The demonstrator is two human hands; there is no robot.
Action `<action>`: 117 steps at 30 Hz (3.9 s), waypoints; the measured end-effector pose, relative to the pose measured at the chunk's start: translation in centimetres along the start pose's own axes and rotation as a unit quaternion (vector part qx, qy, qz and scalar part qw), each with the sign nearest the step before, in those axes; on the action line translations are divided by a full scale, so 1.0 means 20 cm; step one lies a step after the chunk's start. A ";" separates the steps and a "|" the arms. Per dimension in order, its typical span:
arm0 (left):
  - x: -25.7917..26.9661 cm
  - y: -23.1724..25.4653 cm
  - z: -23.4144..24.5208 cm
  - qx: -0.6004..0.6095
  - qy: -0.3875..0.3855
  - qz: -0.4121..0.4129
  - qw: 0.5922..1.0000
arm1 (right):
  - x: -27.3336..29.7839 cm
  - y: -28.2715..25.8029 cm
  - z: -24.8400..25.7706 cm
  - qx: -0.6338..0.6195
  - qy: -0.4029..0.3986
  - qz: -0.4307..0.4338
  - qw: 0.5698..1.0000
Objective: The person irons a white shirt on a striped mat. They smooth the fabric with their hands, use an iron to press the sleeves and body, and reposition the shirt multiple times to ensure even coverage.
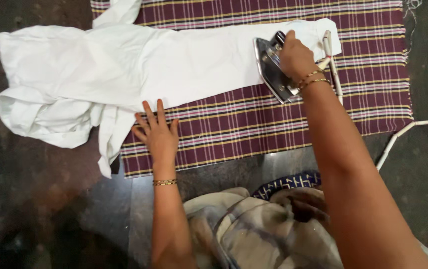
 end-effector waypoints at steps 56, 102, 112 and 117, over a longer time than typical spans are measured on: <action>-0.94 0.10 -0.08 -0.165 0.043 -0.115 0.979 | -0.02 -0.04 0.04 0.198 -0.010 0.198 0.960; -1.42 0.01 0.10 0.018 0.113 -0.073 0.991 | -0.26 -0.97 -0.04 0.109 0.111 0.283 0.946; -1.49 -0.09 0.05 0.064 0.101 -0.064 0.991 | -0.24 -1.42 -0.11 0.115 0.189 0.329 0.918; -1.51 -0.12 0.03 0.077 0.062 -0.056 0.994 | -0.25 -1.52 -0.14 0.110 0.202 0.293 0.928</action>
Point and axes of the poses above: each hand's wrist, its own x-axis away from the middle knuckle, its own z-axis out of the back of the hand, y = z × x, the point moved 9 cm from there along -x, towards the middle knuckle, and after that the axes turned 5 degrees about -y, right-handed, at the moved point
